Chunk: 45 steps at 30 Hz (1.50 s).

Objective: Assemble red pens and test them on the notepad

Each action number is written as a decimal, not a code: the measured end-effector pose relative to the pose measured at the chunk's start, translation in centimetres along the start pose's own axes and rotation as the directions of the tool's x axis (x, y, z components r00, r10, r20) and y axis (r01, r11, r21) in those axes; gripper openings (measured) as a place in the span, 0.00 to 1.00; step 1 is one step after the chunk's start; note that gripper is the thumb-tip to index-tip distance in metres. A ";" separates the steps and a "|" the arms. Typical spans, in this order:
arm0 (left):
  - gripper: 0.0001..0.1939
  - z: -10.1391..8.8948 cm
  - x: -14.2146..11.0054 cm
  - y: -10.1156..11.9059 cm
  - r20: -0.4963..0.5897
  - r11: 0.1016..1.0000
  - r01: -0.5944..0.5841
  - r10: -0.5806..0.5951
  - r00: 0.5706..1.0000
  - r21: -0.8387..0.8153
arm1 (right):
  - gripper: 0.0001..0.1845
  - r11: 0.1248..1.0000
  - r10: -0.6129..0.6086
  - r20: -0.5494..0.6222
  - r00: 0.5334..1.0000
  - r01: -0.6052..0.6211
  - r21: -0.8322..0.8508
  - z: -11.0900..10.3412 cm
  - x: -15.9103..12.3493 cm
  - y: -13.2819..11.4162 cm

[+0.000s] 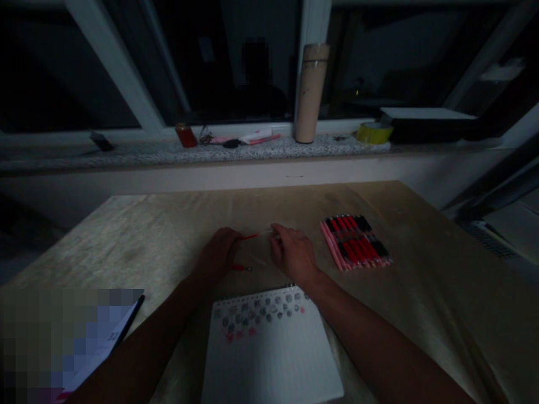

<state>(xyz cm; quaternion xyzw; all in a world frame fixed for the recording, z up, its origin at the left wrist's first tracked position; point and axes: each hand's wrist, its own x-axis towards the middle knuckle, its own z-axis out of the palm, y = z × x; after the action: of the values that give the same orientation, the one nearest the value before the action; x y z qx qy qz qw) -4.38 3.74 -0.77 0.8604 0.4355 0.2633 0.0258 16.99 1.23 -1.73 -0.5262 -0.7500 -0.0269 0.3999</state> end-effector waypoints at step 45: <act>0.10 0.4 -0.2 -1.3 0.150 0.973 0.119 -0.151 0.977 0.200 | 0.14 0.993 -0.112 0.113 0.987 0.117 -0.033 -0.3 0.0 -0.6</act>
<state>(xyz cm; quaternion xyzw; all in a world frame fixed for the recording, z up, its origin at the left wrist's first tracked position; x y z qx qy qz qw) -5.19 4.45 -1.58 0.8460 0.5126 0.1465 -0.0027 16.66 0.83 -1.36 -0.4907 -0.7993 -0.0355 0.3451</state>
